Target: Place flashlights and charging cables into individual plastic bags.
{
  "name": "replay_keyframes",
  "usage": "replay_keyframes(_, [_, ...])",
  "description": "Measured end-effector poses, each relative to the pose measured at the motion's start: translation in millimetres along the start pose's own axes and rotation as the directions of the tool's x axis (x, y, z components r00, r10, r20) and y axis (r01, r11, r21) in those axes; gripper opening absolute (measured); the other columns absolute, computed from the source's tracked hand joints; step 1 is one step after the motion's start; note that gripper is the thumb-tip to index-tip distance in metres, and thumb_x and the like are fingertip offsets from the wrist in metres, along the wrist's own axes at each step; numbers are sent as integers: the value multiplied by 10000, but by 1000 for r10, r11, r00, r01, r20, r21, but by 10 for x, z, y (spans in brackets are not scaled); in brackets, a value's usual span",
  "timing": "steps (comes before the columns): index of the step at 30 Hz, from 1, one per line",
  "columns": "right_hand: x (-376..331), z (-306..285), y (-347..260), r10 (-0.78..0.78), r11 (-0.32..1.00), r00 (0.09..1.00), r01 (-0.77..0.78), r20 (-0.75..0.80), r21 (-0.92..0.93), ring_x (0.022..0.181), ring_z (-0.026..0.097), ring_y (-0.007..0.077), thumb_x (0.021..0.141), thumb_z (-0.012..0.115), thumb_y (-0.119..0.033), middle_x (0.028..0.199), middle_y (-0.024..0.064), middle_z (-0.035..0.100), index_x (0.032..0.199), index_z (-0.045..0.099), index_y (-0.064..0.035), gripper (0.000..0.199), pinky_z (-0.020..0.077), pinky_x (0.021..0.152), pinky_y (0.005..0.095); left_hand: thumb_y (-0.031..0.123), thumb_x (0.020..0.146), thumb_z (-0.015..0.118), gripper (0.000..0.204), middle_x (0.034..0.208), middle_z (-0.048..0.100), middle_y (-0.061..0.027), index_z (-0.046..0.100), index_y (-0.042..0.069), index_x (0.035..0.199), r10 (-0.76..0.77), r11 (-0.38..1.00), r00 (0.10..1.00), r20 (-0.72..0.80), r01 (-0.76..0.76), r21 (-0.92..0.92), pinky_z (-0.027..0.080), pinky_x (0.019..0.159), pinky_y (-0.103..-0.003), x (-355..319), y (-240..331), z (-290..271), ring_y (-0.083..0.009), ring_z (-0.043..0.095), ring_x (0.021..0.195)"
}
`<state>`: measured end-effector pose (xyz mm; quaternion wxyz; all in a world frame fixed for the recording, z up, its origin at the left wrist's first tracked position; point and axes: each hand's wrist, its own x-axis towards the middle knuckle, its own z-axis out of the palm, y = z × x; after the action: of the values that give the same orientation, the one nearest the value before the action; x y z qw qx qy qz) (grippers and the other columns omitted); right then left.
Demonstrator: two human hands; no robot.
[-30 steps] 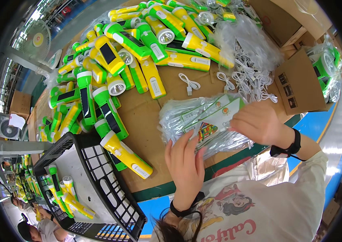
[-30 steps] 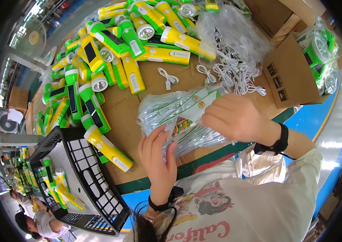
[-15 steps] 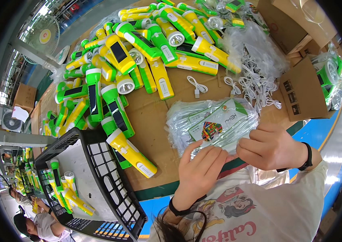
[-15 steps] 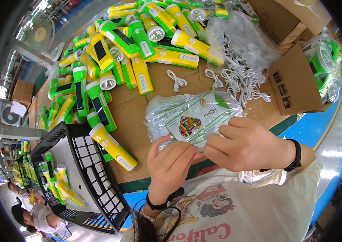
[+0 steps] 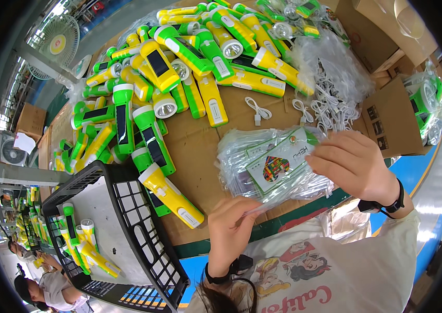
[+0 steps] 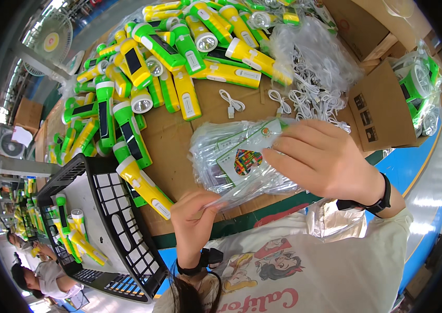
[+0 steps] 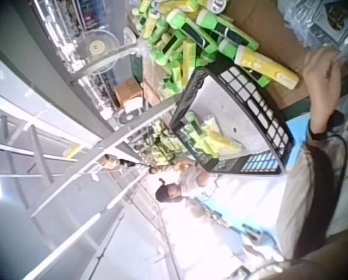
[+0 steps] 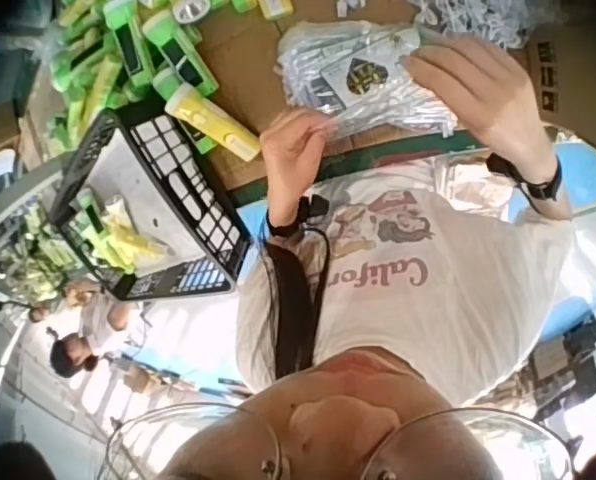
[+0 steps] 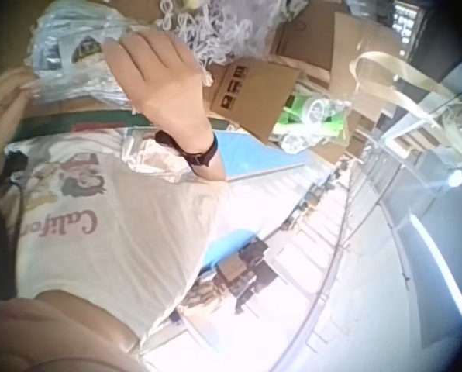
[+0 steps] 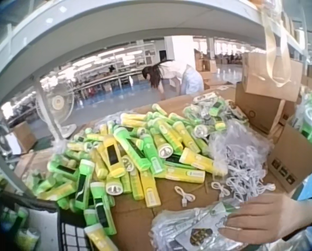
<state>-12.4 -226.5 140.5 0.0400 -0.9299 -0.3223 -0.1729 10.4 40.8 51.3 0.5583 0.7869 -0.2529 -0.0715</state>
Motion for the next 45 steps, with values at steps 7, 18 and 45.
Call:
replay_keyframes(7, [211, 445, -328, -207, 952, 974, 221, -87, 212, 1149, 613, 226, 773, 697, -186, 1207, 73, 620, 1038, 658, -98, 283, 495, 973, 400, -31, 681, 743, 127, 767, 666, -68, 662, 19, 766, -50, 996, 997, -56, 54, 72, 433, 695, -331, -48, 12, -33, -227, 576, 701])
replay_keyframes(18, [449, 800, -396, -304, 879, 944, 330, -127, 344, 1018, 627, 236, 750, 695, -193, 1158, 88, 626, 908, 607, -70, 218, 507, 849, 349, -19, 710, 745, 160, 703, 553, -92, 602, 16, 771, -121, 992, 975, -188, 114, -44, 392, 611, -353, -349, -144, -171, -272, 517, 665])
replay_keyframes(45, [1047, 830, -168, -418, 866, 899, 349, 134, 357, 1149, 584, 253, 763, 794, -396, 1019, 68, 636, 714, 558, -77, 400, 437, 1000, 471, -52, 907, 566, 457, 1081, 696, -157, 567, 7, 1360, -96, 967, 994, 50, 105, -234, 499, 692, -294, -984, -287, -514, -224, 603, 728])
